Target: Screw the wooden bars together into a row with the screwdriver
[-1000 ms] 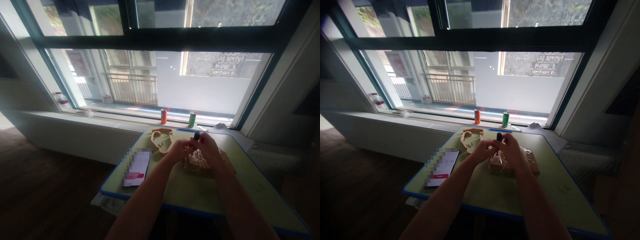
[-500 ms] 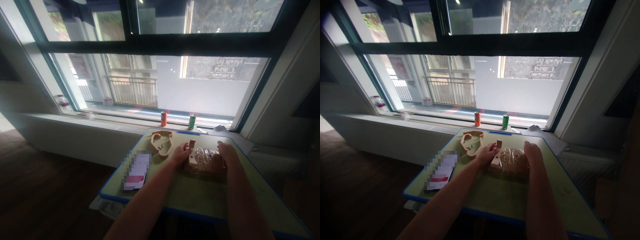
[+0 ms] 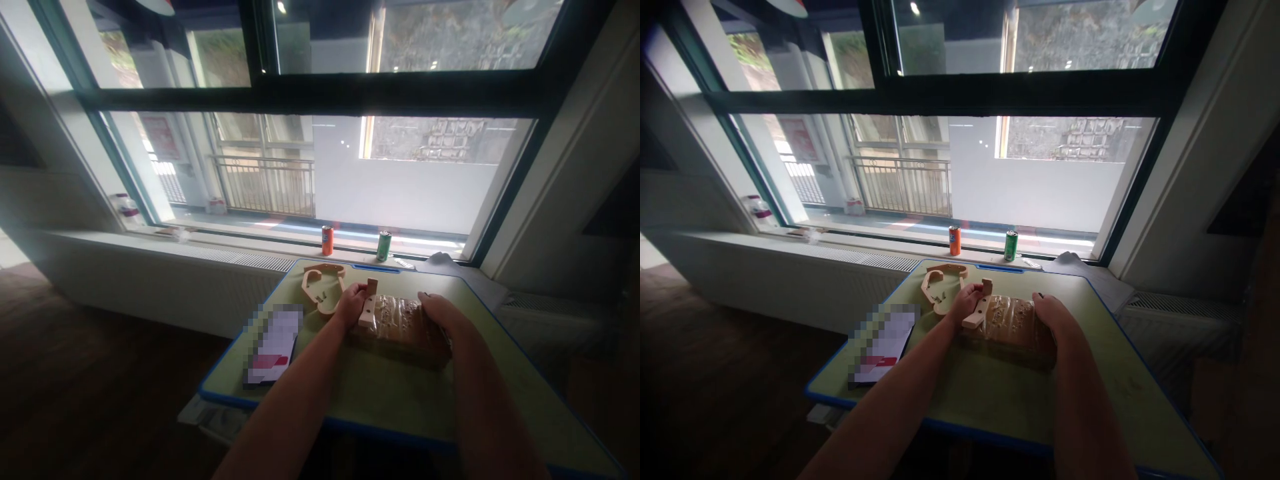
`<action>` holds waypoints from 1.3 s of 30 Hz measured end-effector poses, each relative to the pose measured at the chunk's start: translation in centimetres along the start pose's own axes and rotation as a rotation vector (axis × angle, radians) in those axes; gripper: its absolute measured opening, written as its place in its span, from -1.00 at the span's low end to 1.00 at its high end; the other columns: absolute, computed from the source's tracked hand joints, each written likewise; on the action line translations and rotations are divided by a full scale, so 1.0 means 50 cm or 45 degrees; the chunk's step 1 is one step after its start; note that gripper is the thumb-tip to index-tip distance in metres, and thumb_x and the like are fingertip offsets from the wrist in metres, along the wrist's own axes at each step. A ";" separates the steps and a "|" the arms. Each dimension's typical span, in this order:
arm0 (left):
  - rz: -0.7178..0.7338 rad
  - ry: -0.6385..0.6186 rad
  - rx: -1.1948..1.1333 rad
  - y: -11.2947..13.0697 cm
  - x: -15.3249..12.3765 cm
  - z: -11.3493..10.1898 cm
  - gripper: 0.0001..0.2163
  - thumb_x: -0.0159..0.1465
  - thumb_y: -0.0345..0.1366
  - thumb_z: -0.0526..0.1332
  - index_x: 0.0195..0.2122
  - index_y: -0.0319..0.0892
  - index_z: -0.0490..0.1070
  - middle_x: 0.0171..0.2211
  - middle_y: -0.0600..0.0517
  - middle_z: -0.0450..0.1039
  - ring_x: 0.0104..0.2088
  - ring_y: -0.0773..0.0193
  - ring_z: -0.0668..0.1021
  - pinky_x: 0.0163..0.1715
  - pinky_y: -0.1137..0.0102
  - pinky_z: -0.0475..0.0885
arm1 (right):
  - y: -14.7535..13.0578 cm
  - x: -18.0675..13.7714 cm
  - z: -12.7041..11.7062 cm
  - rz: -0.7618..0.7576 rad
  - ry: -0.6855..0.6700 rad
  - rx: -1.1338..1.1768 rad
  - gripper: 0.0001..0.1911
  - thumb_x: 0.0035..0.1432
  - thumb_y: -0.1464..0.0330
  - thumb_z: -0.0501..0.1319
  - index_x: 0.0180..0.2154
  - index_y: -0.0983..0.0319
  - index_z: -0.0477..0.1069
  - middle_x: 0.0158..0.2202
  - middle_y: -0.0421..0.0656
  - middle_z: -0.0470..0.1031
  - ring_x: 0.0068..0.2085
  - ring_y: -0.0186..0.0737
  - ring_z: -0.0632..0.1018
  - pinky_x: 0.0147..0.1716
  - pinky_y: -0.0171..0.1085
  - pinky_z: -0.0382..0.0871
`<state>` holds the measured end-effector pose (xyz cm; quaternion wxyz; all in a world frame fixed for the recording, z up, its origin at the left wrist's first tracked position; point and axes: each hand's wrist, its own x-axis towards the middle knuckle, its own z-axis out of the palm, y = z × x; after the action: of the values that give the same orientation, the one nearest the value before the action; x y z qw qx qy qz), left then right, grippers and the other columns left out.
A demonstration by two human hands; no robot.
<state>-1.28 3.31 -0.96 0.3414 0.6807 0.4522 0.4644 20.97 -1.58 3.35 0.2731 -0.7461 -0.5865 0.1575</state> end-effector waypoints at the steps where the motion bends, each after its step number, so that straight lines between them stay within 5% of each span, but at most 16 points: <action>1: 0.007 0.031 0.047 0.003 -0.003 -0.001 -0.80 0.18 -0.39 0.02 -0.24 -0.26 0.38 -0.35 -0.04 0.50 -0.40 0.32 0.49 -0.44 0.48 0.36 | 0.001 0.001 -0.002 0.007 0.004 -0.007 -0.55 0.08 0.17 -0.01 -0.36 0.36 0.51 -0.28 0.13 0.50 -0.21 0.01 0.49 -0.23 -0.15 0.26; 9: 0.024 0.407 0.630 0.032 -0.027 -0.050 -0.66 0.19 -0.40 0.00 0.00 -0.29 0.26 -0.03 -0.22 0.31 0.02 0.05 0.31 0.01 0.18 0.14 | -0.014 0.005 -0.021 0.101 0.028 -0.084 -0.40 0.08 0.02 -0.10 -0.42 0.33 0.51 -0.39 0.10 0.51 -0.35 -0.03 0.51 -0.34 -0.17 0.27; 14: -0.152 0.315 1.005 0.017 -0.028 -0.056 -0.71 0.04 -0.26 0.20 -0.25 -0.34 0.42 -0.28 -0.28 0.42 -0.15 -0.09 0.40 -0.17 0.10 0.24 | -0.028 -0.006 -0.004 0.048 0.031 -0.106 -0.44 0.07 0.03 -0.05 -0.38 0.33 0.51 -0.34 0.11 0.52 -0.30 -0.02 0.51 -0.33 -0.21 0.26; 18: -0.208 0.302 1.115 0.016 -0.028 -0.056 -0.83 0.15 -0.38 0.07 -0.37 -0.32 0.43 -0.40 -0.24 0.43 -0.23 -0.02 0.44 -0.23 0.13 0.26 | -0.031 -0.012 0.006 0.007 0.048 -0.097 -0.48 0.04 0.03 -0.01 -0.47 0.30 0.50 -0.43 0.05 0.52 -0.36 -0.07 0.50 -0.36 -0.23 0.25; 22: -0.163 0.350 1.155 0.049 -0.031 -0.066 -0.76 0.23 -0.41 -0.05 -0.29 -0.32 0.40 -0.31 -0.23 0.42 -0.23 0.03 0.44 -0.20 0.12 0.24 | -0.033 -0.014 -0.004 0.002 0.148 -0.062 -0.53 0.02 0.06 0.02 -0.54 0.30 0.46 -0.50 0.04 0.49 -0.42 -0.08 0.49 -0.41 -0.22 0.23; 27: 0.396 0.472 0.952 0.114 -0.043 -0.085 -0.77 0.28 -0.33 -0.06 -0.18 -0.21 0.36 -0.21 -0.08 0.41 -0.11 0.15 0.40 0.04 0.15 0.11 | -0.048 -0.034 -0.025 -0.039 0.320 0.120 -0.57 0.06 0.11 0.00 -0.39 0.32 0.45 -0.49 -0.01 0.49 -0.50 -0.18 0.46 -0.48 -0.26 0.24; 31: 0.845 0.300 0.545 0.137 -0.044 -0.089 -0.82 0.24 -0.31 0.05 -0.21 -0.12 0.42 -0.07 -0.03 0.38 0.06 0.19 0.30 0.08 0.20 0.15 | -0.069 -0.059 -0.030 -0.143 0.256 0.333 -0.47 0.05 -0.02 -0.03 -0.43 0.28 0.45 -0.70 -0.19 0.36 -0.69 -0.33 0.33 -0.64 -0.32 0.19; 34: 0.904 0.080 0.269 0.135 -0.037 -0.085 -0.83 0.21 -0.31 0.11 -0.24 -0.10 0.47 -0.04 -0.04 0.37 0.09 0.20 0.29 0.02 0.23 0.26 | -0.085 -0.073 -0.032 -0.185 0.087 0.640 -0.47 0.02 -0.04 0.01 -0.42 0.28 0.46 -0.68 -0.19 0.39 -0.75 -0.42 0.21 -0.74 -0.36 0.06; 39: 0.801 -0.141 0.009 0.138 -0.039 -0.083 -0.87 0.13 -0.31 0.21 -0.30 -0.12 0.51 -0.04 -0.04 0.39 0.13 0.16 0.26 0.10 0.17 0.17 | -0.113 -0.105 -0.045 -0.211 -0.349 1.017 -0.51 0.01 0.00 0.07 -0.31 0.28 0.45 -0.41 -0.06 0.53 -0.75 -0.52 0.13 -0.78 -0.40 -0.11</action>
<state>-3.43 -0.81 5.89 0.2027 0.8127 0.2019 0.5077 16.38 -6.18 8.08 0.4718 -0.5043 -0.5682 0.4474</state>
